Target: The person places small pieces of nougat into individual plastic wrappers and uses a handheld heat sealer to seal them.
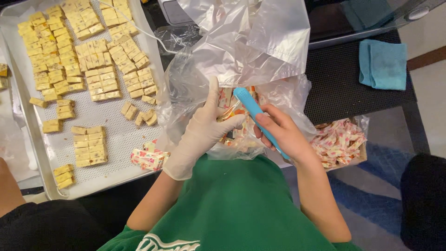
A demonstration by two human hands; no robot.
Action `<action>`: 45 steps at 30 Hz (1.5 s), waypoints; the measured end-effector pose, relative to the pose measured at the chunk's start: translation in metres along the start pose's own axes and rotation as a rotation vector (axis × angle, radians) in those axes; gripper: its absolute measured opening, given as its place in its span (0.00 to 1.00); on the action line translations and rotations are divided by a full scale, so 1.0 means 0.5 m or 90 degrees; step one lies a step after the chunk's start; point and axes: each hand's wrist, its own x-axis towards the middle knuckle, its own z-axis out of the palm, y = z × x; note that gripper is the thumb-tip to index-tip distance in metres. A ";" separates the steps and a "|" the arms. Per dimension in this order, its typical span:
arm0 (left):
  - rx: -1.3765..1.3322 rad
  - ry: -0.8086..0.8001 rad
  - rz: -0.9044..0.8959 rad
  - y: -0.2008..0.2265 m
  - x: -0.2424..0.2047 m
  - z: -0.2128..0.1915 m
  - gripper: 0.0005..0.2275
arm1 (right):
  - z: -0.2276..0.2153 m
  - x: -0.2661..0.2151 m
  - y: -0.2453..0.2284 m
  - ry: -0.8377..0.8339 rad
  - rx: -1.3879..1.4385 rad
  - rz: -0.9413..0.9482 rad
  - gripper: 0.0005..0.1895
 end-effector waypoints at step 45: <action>-0.567 0.007 0.097 -0.063 0.063 0.047 0.23 | -0.039 0.000 0.026 0.147 0.141 -0.071 0.11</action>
